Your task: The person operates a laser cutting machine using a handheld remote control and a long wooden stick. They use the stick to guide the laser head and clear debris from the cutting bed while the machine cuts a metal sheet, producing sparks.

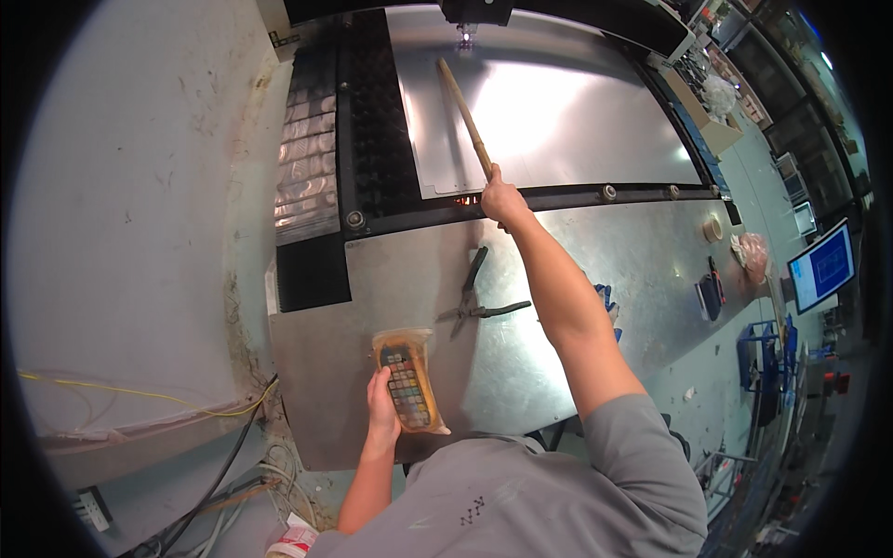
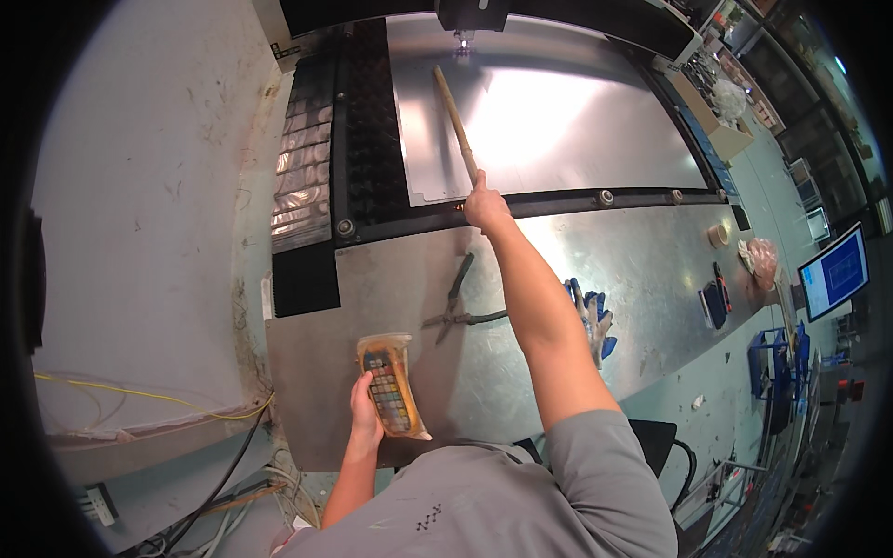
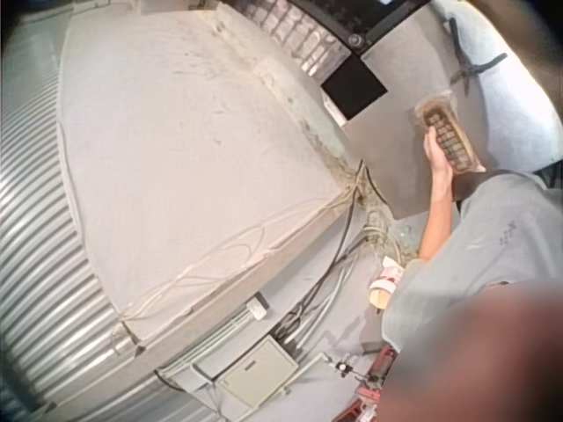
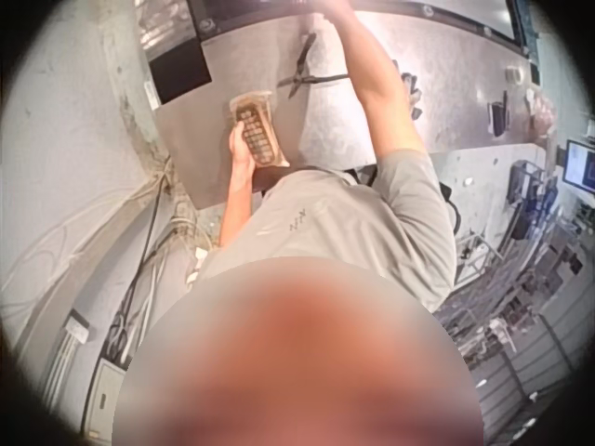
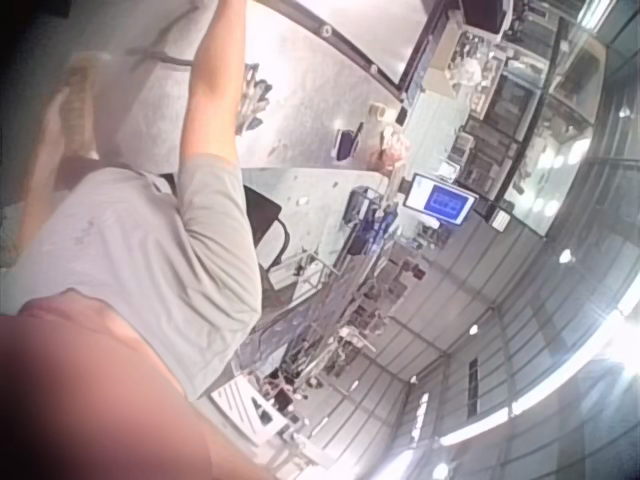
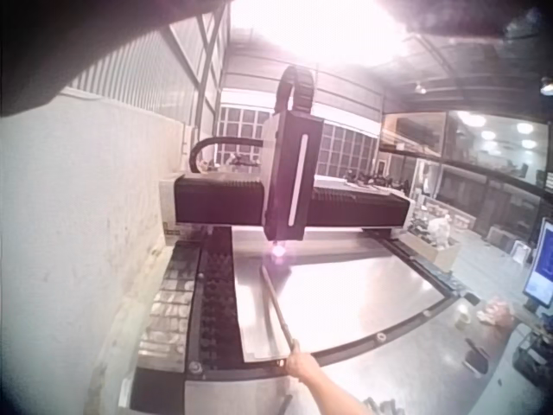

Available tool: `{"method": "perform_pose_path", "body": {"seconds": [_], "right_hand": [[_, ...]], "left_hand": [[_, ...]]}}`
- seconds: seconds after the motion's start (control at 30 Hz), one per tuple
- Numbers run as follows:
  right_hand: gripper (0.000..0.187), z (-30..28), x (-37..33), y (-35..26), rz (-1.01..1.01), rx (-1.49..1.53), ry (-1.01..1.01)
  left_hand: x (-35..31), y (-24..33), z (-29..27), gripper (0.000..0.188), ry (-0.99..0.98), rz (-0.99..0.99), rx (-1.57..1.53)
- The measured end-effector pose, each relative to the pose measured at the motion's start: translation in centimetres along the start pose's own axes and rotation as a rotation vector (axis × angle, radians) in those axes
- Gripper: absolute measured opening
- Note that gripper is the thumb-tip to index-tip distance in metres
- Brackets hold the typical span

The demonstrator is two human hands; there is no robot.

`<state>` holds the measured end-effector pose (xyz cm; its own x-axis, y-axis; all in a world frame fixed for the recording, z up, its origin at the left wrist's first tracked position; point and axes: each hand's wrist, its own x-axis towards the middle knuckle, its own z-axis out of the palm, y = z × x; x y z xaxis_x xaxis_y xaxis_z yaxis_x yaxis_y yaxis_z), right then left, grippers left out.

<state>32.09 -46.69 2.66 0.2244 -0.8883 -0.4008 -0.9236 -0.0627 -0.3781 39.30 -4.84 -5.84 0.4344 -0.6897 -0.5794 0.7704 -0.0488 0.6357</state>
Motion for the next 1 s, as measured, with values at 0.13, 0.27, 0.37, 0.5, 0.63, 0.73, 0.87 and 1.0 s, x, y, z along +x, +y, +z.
{"method": "perform_pose_path", "body": {"seconds": [0.13,0.27,0.37,0.5,0.63,0.73,0.87,1.0], "right_hand": [[0.068,0.0,0.0,0.4,-0.020,-0.006,0.012],[0.068,0.2,0.0,0.8,-0.021,-0.007,0.013],[0.066,0.3,0.1,0.7,-0.014,-0.011,0.015],[0.065,0.6,0.0,0.5,-0.020,-0.015,0.014],[0.065,0.5,0.0,0.6,-0.011,0.000,0.003],[0.065,0.5,0.2,0.8,-0.010,-0.007,0.014],[0.065,0.6,0.3,0.8,-0.006,-0.021,0.032],[0.066,0.5,0.1,0.7,0.001,0.026,0.004]], "left_hand": [[0.0,-0.2,0.0,0.028,0.005,-0.013,0.015],[0.0,-0.2,0.0,0.029,0.012,-0.002,0.013],[0.2,-0.3,-0.2,0.029,0.031,-0.002,0.004],[0.6,-0.5,-0.7,0.030,0.025,0.004,-0.023],[1.0,-0.7,-1.0,0.031,0.051,-0.009,-0.014],[1.1,-0.9,-0.9,0.031,0.064,0.002,-0.003],[1.3,-0.8,-0.4,0.031,0.045,0.001,-0.009],[1.4,-0.5,0.0,0.032,0.022,0.001,-0.020]]}}
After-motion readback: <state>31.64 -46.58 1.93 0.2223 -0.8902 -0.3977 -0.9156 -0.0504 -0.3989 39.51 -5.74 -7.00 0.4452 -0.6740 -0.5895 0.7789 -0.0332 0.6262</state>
